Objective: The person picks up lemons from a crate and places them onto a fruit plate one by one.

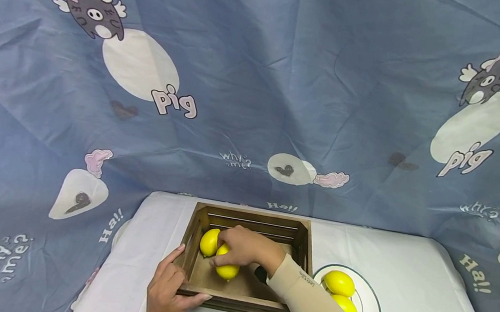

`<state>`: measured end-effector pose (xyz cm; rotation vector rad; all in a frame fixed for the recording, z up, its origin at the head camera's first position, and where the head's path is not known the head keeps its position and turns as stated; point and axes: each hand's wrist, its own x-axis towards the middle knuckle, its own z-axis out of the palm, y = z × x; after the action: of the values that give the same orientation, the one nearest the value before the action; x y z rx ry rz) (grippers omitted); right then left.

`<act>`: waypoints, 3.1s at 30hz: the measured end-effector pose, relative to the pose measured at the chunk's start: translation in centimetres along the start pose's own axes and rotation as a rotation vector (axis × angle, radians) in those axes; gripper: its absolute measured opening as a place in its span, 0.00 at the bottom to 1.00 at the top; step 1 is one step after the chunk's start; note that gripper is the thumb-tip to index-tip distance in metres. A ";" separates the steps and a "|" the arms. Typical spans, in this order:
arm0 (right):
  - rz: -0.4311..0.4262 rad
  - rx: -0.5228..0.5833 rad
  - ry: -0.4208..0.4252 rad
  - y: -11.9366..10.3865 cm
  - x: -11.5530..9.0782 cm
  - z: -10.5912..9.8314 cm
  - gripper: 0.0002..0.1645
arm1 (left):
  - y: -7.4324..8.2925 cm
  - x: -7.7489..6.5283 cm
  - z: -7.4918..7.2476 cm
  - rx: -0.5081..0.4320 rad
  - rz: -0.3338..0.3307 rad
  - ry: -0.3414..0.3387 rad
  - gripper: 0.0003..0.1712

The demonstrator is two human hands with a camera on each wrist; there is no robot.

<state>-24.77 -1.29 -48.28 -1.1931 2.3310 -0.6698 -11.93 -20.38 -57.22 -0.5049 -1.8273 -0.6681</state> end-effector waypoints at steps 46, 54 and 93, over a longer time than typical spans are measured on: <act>-0.109 0.128 -0.085 -0.9 0.3 1.4 0.18 | 0.0 -0.1 0.1 0.013 0.005 0.023 0.43; -0.081 0.119 -0.155 -0.8 0.2 1.5 0.17 | -0.3 -0.7 0.1 0.011 -0.010 0.006 0.42; -0.074 0.168 -0.185 -0.4 0.1 1.2 0.17 | 0.1 0.1 0.1 -0.003 -0.011 0.001 0.41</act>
<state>-23.91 -1.78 -49.00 -1.2151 2.0452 -0.7323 -11.96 -20.26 -57.10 -0.4966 -1.8293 -0.6791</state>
